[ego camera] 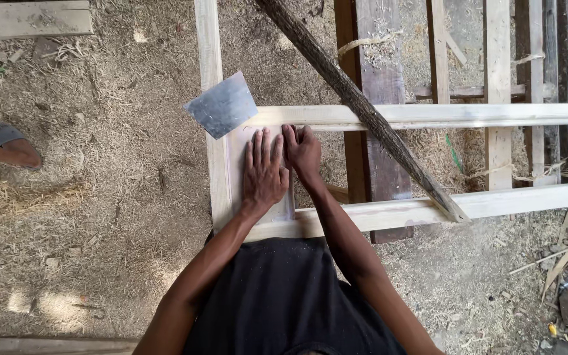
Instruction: The person sands a wooden frame using a sanding block, focusing on edges and corners. They repeatedly rub the surface with both hands, shifting grip and position to smooth different sections of the frame.
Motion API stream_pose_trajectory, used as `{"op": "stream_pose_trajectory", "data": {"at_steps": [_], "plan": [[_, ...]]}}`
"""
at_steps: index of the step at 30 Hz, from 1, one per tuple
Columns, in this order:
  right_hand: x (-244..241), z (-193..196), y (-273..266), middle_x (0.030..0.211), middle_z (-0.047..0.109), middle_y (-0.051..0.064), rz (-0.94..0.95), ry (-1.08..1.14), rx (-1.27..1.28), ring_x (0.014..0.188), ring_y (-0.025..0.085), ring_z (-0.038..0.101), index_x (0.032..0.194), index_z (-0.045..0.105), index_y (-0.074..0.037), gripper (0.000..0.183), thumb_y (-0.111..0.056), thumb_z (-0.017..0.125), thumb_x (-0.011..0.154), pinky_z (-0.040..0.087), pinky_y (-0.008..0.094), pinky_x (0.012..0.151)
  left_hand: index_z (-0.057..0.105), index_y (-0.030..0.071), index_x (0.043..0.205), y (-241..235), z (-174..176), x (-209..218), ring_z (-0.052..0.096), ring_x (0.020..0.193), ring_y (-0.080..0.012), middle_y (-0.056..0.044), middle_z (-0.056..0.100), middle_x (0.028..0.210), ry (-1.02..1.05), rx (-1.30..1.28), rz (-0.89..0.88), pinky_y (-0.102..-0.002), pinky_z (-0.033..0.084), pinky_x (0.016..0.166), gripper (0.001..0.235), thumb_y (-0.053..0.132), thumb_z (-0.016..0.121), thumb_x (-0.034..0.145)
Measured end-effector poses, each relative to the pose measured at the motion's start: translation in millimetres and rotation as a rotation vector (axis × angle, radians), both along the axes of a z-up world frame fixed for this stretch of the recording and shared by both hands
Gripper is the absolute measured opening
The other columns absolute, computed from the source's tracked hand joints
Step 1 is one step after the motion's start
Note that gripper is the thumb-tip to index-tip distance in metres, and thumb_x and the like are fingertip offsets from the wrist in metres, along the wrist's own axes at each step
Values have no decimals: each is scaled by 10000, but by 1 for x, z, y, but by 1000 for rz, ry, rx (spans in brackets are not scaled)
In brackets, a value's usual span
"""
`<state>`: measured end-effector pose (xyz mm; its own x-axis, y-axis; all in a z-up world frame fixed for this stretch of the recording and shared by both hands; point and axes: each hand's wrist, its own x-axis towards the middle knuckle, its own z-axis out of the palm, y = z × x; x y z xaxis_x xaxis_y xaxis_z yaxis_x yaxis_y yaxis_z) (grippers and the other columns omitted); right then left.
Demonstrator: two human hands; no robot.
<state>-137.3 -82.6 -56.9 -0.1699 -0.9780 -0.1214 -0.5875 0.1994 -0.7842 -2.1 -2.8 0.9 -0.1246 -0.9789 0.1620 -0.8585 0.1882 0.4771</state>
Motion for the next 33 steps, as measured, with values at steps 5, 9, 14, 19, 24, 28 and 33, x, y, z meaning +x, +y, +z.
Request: {"op": "stream_pose_trajectory", "data": {"at_steps": [5,9,14,19,24,28,33], "plan": [[-6,-1,29,572,613,137,57,166,-144,477,225,572,743,591,-16,469,-394,736,980,441,390,435,361,-23,1578,-3,-8,1,177,1582,-409,-298,246,1665,0,-47,16,-559,84,1296,675,298,393,985],[2,11,9,576,642,115,44,176,-80,464,222,594,741,606,-47,473,-438,699,990,457,397,467,367,-21,1567,0,-8,-2,172,1567,-425,-303,250,1651,8,-29,20,-559,87,1287,671,300,418,980],[0,15,23,617,677,118,22,284,-79,491,239,629,786,632,-58,457,-468,695,976,490,438,491,391,-18,1562,2,-10,-1,198,1577,-409,-291,269,1656,29,-30,24,-559,105,1296,646,273,441,987],[4,33,26,633,687,149,60,168,-62,516,297,664,1055,635,-18,436,-442,664,957,504,465,520,429,-15,1530,-2,-7,-2,226,1552,-418,-288,295,1630,55,-39,45,-564,127,1279,620,230,453,961],[7,21,9,688,700,152,11,133,2,566,284,677,863,645,-29,448,-458,664,993,523,447,544,465,-35,1507,0,-11,0,263,1550,-403,-271,345,1623,80,-67,64,-539,158,1293,551,174,475,997],[-7,0,62,665,644,208,-25,133,25,534,295,597,789,613,21,546,-479,715,984,489,457,555,487,-26,1488,-4,-18,0,303,1557,-367,-232,387,1625,60,-82,91,-517,180,1307,542,120,493,966],[-1,1,36,650,650,151,-10,115,48,524,251,552,794,617,-29,501,-484,685,992,434,432,500,507,-30,1462,-3,-21,-4,311,1532,-367,-233,406,1595,62,-82,106,-516,192,1290,556,96,516,920]]}}
